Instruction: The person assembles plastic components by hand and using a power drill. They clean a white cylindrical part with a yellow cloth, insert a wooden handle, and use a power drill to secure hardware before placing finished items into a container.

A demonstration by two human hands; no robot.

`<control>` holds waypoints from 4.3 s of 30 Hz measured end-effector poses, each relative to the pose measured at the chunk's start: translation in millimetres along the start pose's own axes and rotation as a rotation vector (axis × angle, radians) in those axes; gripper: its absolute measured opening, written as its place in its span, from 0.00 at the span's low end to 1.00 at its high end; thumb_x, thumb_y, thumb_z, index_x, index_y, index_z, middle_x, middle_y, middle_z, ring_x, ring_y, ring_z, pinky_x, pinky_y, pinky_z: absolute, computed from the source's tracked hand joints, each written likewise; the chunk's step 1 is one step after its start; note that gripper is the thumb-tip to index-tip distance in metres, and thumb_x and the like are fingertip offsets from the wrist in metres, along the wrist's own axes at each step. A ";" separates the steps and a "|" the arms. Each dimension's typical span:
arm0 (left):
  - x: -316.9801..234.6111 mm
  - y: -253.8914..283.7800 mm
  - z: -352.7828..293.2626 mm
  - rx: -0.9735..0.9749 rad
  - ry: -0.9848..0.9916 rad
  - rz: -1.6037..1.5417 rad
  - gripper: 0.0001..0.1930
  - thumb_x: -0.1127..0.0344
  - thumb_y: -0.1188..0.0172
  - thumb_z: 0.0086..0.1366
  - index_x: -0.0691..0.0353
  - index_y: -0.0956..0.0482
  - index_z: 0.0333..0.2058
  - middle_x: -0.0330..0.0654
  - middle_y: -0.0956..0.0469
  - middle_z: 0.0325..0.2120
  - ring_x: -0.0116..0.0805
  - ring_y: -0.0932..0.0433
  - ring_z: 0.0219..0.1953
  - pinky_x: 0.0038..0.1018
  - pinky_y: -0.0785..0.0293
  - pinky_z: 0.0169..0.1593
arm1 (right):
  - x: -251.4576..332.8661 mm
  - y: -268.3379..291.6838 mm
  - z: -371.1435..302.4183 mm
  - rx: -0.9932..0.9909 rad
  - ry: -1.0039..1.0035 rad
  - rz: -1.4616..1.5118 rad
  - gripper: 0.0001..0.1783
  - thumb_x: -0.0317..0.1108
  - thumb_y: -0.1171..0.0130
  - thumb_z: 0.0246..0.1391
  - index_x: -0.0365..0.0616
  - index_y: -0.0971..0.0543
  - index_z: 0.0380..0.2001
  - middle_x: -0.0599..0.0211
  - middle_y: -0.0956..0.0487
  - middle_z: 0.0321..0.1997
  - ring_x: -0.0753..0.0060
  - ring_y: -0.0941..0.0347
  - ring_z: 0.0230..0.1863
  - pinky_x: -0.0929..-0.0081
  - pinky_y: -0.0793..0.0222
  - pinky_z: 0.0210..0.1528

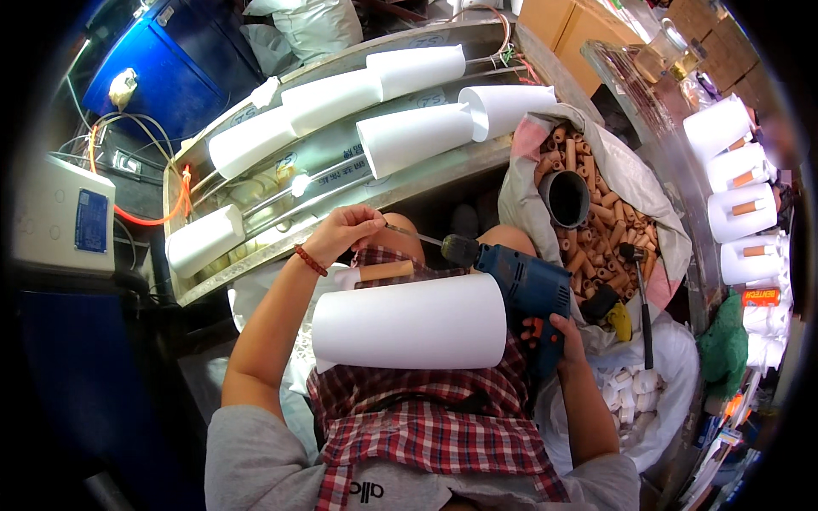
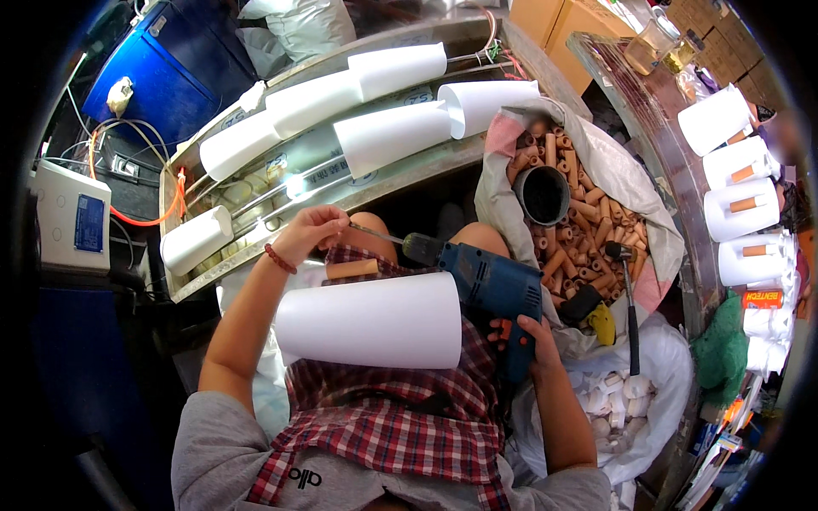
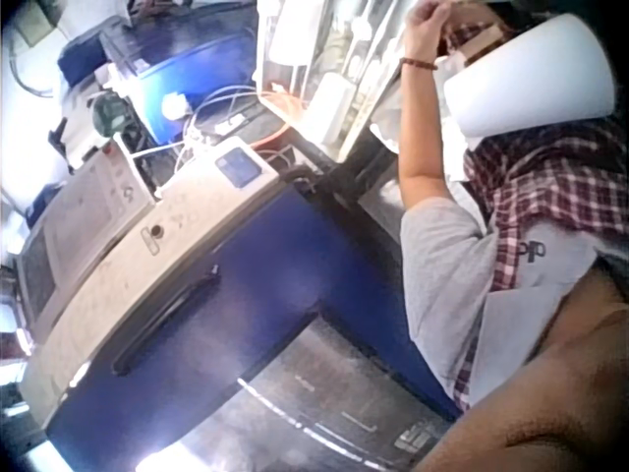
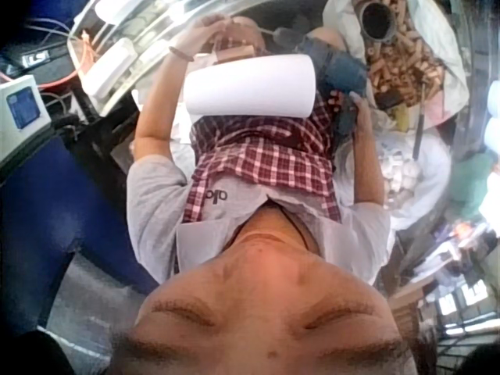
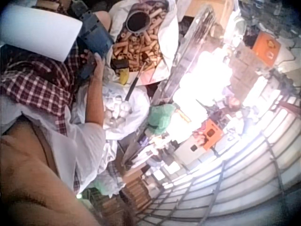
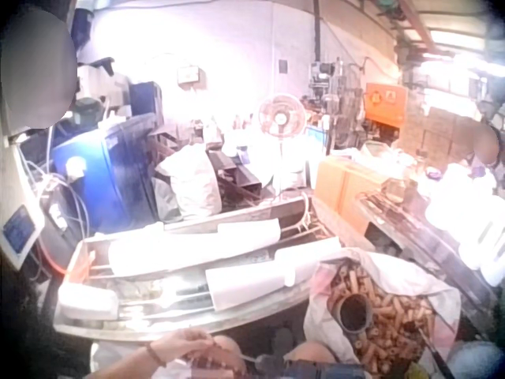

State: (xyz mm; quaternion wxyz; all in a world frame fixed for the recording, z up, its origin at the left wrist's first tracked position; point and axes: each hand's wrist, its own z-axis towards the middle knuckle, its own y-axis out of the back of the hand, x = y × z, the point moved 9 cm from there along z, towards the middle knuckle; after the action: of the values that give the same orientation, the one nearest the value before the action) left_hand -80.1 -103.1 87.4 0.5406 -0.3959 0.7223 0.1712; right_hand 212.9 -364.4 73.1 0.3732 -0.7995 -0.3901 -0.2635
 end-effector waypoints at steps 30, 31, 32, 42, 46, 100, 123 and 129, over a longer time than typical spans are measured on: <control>10.5 -2.9 -112.9 0.045 0.157 0.565 0.20 0.54 0.45 0.65 0.63 0.24 0.47 0.35 0.25 0.25 0.21 0.30 0.27 0.21 0.32 0.32 | 2.2 9.9 10.6 0.070 -0.058 0.041 0.36 0.37 0.38 0.42 0.38 0.39 0.55 0.45 0.22 0.36 0.53 0.21 0.29 0.67 0.22 0.25; 10.7 11.2 -114.7 0.014 0.208 0.576 0.19 0.53 0.46 0.65 0.63 0.24 0.46 0.34 0.26 0.24 0.20 0.31 0.26 0.19 0.33 0.31 | 6.3 7.0 10.6 0.079 -0.037 0.030 0.37 0.37 0.38 0.42 0.38 0.40 0.56 0.45 0.22 0.36 0.53 0.21 0.29 0.67 0.22 0.25; 11.4 24.5 -117.4 -0.017 0.260 0.587 0.19 0.53 0.46 0.66 0.63 0.23 0.46 0.32 0.27 0.22 0.18 0.32 0.25 0.18 0.34 0.29 | 10.0 4.8 11.0 0.088 -0.016 0.019 0.38 0.36 0.38 0.42 0.39 0.41 0.56 0.45 0.22 0.36 0.53 0.21 0.29 0.66 0.22 0.25; 0.8 35.8 -100.8 0.054 0.175 0.576 0.19 0.51 0.46 0.65 0.65 0.19 0.36 0.32 0.30 0.15 0.18 0.33 0.18 0.18 0.37 0.22 | 12.2 5.4 17.0 0.135 -0.047 -0.031 0.41 0.37 0.36 0.39 0.39 0.41 0.57 0.45 0.22 0.37 0.53 0.21 0.29 0.66 0.22 0.24; -4.3 33.3 -96.1 0.054 0.186 0.570 0.16 0.57 0.43 0.64 0.66 0.19 0.36 0.31 0.29 0.15 0.16 0.34 0.17 0.16 0.39 0.21 | 11.0 6.8 17.5 0.140 -0.080 -0.050 0.42 0.38 0.35 0.37 0.38 0.40 0.56 0.46 0.22 0.35 0.53 0.21 0.28 0.66 0.22 0.24; -48.8 -42.6 -83.8 0.090 -0.125 1.246 0.14 0.67 0.35 0.52 0.66 0.20 0.38 0.47 0.19 0.26 0.27 0.21 0.28 0.24 0.25 0.34 | 26.3 -12.9 5.5 0.325 -0.028 0.005 0.35 0.30 0.37 0.39 0.33 0.37 0.53 0.44 0.21 0.33 0.53 0.20 0.30 0.66 0.22 0.26; -44.6 -94.5 -143.6 0.225 0.072 0.843 0.19 0.60 0.40 0.62 0.69 0.26 0.18 0.39 0.33 0.10 0.19 0.35 0.16 0.23 0.39 0.21 | 189.3 147.6 130.8 -0.284 0.592 0.657 0.14 0.37 0.40 0.52 0.35 0.26 0.34 0.56 0.23 0.32 0.61 0.24 0.32 0.64 0.26 0.35; -67.0 -110.4 -113.4 0.186 -0.141 0.852 0.06 0.71 0.40 0.60 0.64 0.29 0.32 0.34 0.29 0.21 0.17 0.34 0.21 0.17 0.37 0.24 | 159.3 151.2 78.8 -0.494 0.529 0.238 0.14 0.37 0.44 0.55 0.45 0.26 0.43 0.67 0.23 0.40 0.71 0.27 0.40 0.74 0.34 0.46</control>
State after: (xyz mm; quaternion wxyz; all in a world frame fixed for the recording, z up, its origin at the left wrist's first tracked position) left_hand -62.9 -223.1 209.3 0.5030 0.0004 0.7949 0.3395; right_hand 435.9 -296.3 81.5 0.2852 -0.8093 -0.1094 -0.5017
